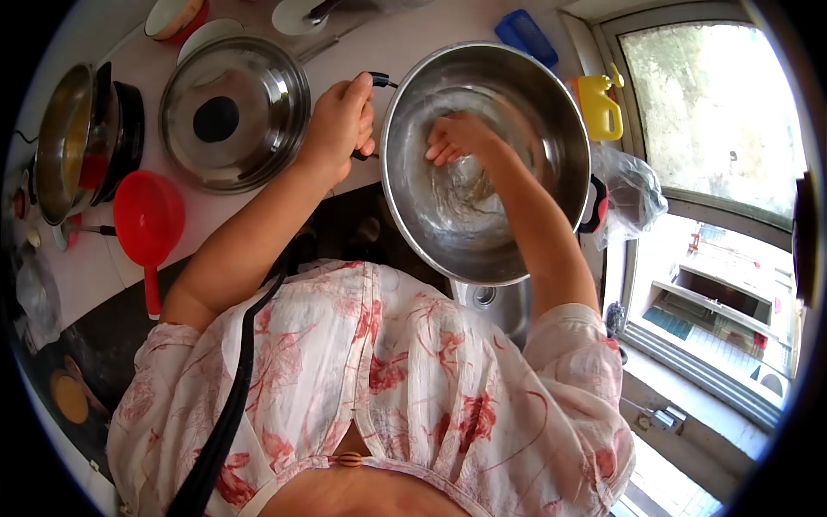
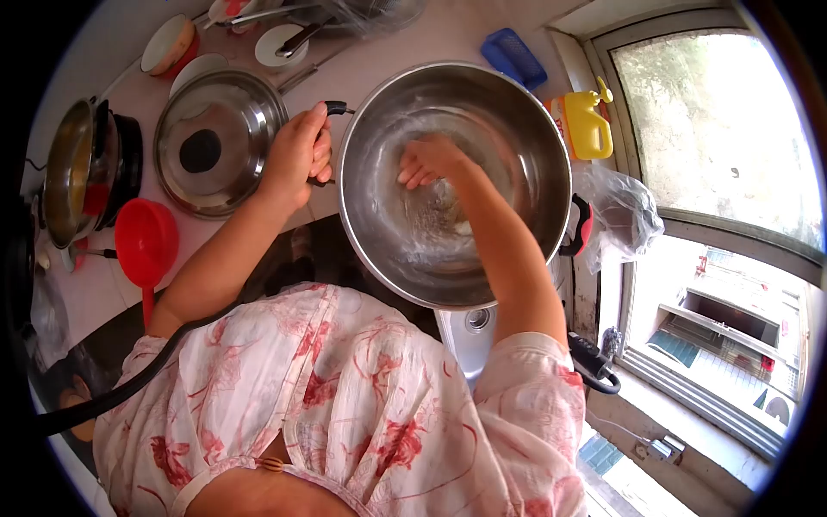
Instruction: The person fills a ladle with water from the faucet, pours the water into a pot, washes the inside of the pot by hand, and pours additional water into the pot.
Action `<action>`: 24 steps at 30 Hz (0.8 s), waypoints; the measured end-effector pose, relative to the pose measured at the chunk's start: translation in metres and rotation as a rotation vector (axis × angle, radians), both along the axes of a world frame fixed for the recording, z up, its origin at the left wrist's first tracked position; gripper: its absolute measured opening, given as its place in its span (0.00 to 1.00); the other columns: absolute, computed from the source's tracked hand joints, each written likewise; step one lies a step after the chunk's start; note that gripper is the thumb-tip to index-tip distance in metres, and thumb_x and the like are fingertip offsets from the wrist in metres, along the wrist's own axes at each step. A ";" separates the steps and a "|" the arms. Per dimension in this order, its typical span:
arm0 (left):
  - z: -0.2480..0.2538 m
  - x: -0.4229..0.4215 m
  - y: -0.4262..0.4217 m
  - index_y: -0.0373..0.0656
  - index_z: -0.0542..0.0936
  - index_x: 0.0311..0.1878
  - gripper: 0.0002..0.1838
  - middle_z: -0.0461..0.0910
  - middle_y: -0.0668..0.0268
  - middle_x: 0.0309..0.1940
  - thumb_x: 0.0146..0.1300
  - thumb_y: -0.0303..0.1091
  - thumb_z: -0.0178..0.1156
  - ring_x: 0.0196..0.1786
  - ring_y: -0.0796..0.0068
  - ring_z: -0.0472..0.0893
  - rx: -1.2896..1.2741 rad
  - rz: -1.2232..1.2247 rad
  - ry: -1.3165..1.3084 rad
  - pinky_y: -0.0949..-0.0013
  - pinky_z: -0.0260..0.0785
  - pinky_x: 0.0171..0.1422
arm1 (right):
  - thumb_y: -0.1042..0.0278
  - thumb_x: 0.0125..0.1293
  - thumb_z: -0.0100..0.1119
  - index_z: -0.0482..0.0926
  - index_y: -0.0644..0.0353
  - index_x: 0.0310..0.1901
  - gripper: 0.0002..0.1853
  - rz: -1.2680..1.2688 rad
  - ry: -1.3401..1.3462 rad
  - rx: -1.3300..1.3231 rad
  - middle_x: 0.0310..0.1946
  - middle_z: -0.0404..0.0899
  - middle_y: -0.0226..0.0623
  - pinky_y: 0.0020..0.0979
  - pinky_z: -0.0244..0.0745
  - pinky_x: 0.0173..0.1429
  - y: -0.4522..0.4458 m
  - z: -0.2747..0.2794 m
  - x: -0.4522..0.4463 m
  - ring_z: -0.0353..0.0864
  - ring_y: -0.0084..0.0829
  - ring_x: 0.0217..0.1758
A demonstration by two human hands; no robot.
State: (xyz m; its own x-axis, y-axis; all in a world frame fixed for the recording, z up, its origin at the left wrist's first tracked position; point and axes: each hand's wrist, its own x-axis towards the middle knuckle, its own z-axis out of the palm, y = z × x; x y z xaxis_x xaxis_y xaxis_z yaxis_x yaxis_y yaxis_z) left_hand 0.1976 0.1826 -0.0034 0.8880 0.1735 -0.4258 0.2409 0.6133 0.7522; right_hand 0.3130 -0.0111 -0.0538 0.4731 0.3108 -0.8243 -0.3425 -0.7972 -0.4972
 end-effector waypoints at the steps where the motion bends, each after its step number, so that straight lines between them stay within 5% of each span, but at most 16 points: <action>1: -0.001 -0.001 -0.001 0.44 0.67 0.30 0.16 0.57 0.76 0.10 0.62 0.47 0.51 0.09 0.85 0.54 -0.002 -0.010 -0.014 0.77 0.51 0.15 | 0.63 0.57 0.46 0.77 0.67 0.30 0.15 -0.048 0.021 0.114 0.26 0.81 0.45 0.29 0.75 0.29 -0.017 -0.009 0.001 0.82 0.36 0.26; 3: -0.003 -0.002 -0.001 0.44 0.67 0.30 0.16 0.57 0.76 0.10 0.62 0.47 0.51 0.09 0.85 0.54 -0.008 0.001 -0.010 0.77 0.51 0.15 | 0.63 0.56 0.45 0.77 0.67 0.31 0.15 -0.091 0.043 0.213 0.26 0.81 0.45 0.29 0.75 0.29 -0.046 -0.014 0.002 0.82 0.36 0.26; 5: -0.003 -0.002 -0.001 0.44 0.67 0.30 0.16 0.57 0.75 0.10 0.62 0.47 0.51 0.09 0.85 0.54 -0.011 0.017 -0.016 0.77 0.51 0.15 | 0.63 0.57 0.44 0.77 0.67 0.33 0.16 0.088 0.145 -0.022 0.26 0.80 0.47 0.29 0.75 0.29 -0.063 -0.004 -0.014 0.82 0.35 0.26; 9: 0.001 -0.002 -0.001 0.44 0.67 0.30 0.16 0.58 0.75 0.10 0.63 0.47 0.51 0.09 0.85 0.54 -0.014 0.007 0.007 0.77 0.51 0.15 | 0.62 0.59 0.42 0.76 0.68 0.33 0.16 0.377 0.270 -0.084 0.26 0.80 0.48 0.30 0.76 0.28 -0.023 -0.001 -0.035 0.82 0.34 0.26; 11: 0.002 -0.001 -0.002 0.44 0.67 0.30 0.16 0.57 0.75 0.10 0.63 0.47 0.50 0.09 0.85 0.53 -0.004 0.012 0.019 0.77 0.51 0.15 | 0.64 0.59 0.43 0.76 0.68 0.34 0.15 0.296 0.039 0.060 0.26 0.80 0.47 0.30 0.76 0.28 0.010 -0.014 -0.019 0.82 0.34 0.25; 13: 0.002 -0.002 0.000 0.42 0.66 0.28 0.17 0.59 0.73 0.12 0.63 0.47 0.49 0.11 0.83 0.54 -0.009 -0.005 0.016 0.75 0.52 0.16 | 0.64 0.59 0.43 0.76 0.68 0.33 0.15 -0.084 -0.034 0.243 0.26 0.80 0.47 0.29 0.77 0.28 0.015 -0.013 0.011 0.82 0.34 0.25; 17: 0.003 -0.003 0.000 0.42 0.66 0.28 0.17 0.59 0.73 0.12 0.63 0.47 0.49 0.11 0.83 0.55 0.000 -0.012 0.017 0.75 0.52 0.16 | 0.63 0.59 0.45 0.77 0.67 0.33 0.15 -0.223 -0.185 0.113 0.27 0.81 0.46 0.28 0.76 0.28 -0.051 -0.017 0.043 0.81 0.34 0.25; 21: 0.003 -0.002 -0.001 0.44 0.67 0.30 0.17 0.57 0.75 0.10 0.63 0.48 0.50 0.09 0.84 0.53 -0.023 0.005 0.027 0.77 0.51 0.14 | 0.61 0.58 0.47 0.78 0.65 0.30 0.15 0.279 0.225 -0.169 0.26 0.81 0.44 0.29 0.75 0.29 -0.065 -0.001 -0.004 0.82 0.33 0.26; 24: 0.001 -0.001 -0.001 0.43 0.67 0.30 0.17 0.57 0.75 0.10 0.63 0.48 0.50 0.09 0.84 0.53 -0.018 0.000 0.017 0.77 0.51 0.14 | 0.61 0.59 0.46 0.77 0.66 0.31 0.15 0.521 0.056 0.051 0.26 0.81 0.44 0.28 0.74 0.28 -0.030 -0.008 -0.023 0.81 0.33 0.25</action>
